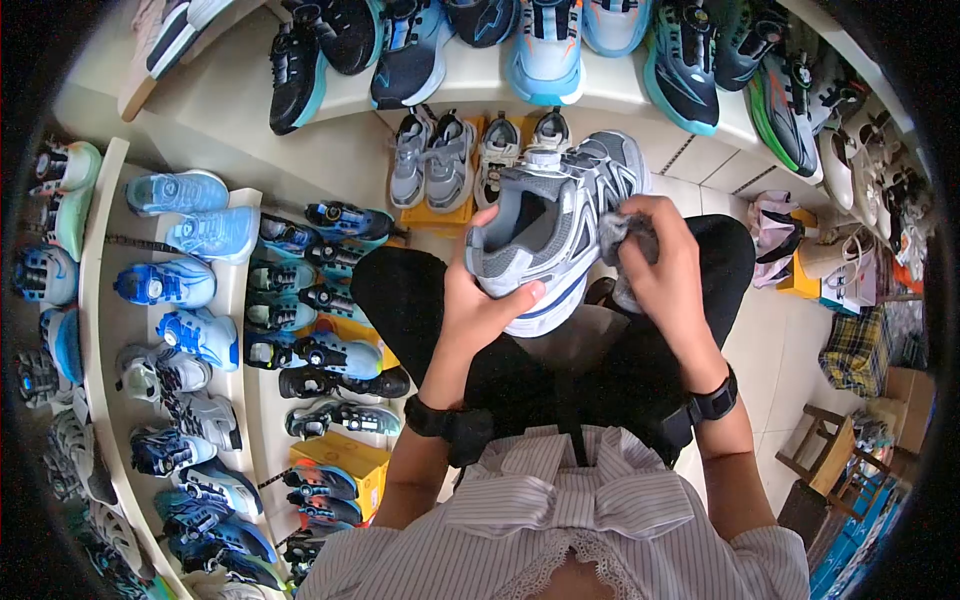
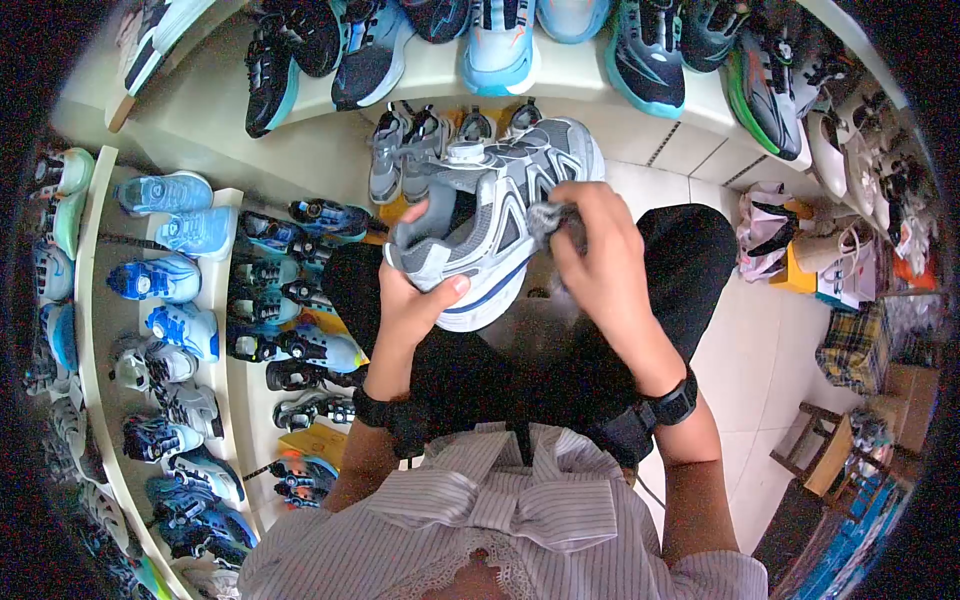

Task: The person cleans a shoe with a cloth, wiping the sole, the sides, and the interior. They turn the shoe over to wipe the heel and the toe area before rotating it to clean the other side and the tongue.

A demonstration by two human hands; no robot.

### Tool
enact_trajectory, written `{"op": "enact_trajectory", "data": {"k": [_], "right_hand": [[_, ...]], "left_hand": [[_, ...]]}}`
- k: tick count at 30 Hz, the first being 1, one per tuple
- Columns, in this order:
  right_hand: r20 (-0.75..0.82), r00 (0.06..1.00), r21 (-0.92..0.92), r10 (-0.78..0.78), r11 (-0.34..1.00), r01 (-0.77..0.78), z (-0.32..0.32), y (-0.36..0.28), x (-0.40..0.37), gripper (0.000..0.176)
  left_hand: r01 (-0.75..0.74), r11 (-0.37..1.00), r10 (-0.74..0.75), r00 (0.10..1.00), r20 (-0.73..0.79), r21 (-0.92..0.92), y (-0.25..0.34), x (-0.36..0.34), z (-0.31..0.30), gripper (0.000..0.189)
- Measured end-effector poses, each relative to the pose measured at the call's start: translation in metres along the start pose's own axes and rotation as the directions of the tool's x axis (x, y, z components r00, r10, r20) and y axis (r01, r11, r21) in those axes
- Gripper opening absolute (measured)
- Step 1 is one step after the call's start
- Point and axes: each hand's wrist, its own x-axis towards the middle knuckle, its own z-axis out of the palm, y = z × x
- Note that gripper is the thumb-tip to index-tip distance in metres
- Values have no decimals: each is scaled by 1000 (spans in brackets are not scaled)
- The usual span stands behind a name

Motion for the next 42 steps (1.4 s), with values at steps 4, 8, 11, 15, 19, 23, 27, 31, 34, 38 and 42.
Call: {"op": "enact_trajectory", "data": {"k": [4,8,11,15,19,23,27,31,34,38,42], "right_hand": [[-76,990,-60,122,990,-127,-12,17,10,31],[-165,949,95,269,962,-256,-26,23,18,37],[-22,959,201,283,941,-273,-22,20,9,38],[266,962,152,53,984,-96,6,6,-16,40],[206,973,257,101,954,-153,16,7,-23,42],[114,983,173,143,972,-161,-4,11,-14,35],[-71,955,246,288,933,-263,-26,22,-9,34],[-291,899,365,328,906,-213,-41,35,-5,28],[-541,832,329,123,941,74,-37,30,2,26],[-352,829,-168,-435,900,402,-27,33,1,31],[-78,897,145,-436,885,443,-1,17,-13,37]], "left_hand": [[-36,997,37,999,-12,68,-1,-4,-9,78],[59,977,-79,992,-94,-203,5,-8,-10,78],[113,929,-165,979,-119,-352,1,-8,-13,79],[95,856,-165,982,-95,-509,1,-3,-4,83],[77,877,-134,987,-87,-474,12,1,0,85],[75,923,-123,987,-106,-376,11,2,-4,85],[73,945,-134,976,-173,-320,6,-1,-11,81],[88,954,-150,967,-205,-286,5,-2,-14,77],[110,959,-171,960,-222,-262,4,-3,-11,76],[146,921,-213,965,-155,-361,3,-7,-4,73],[161,921,-219,967,-129,-353,2,-7,4,73]]}}
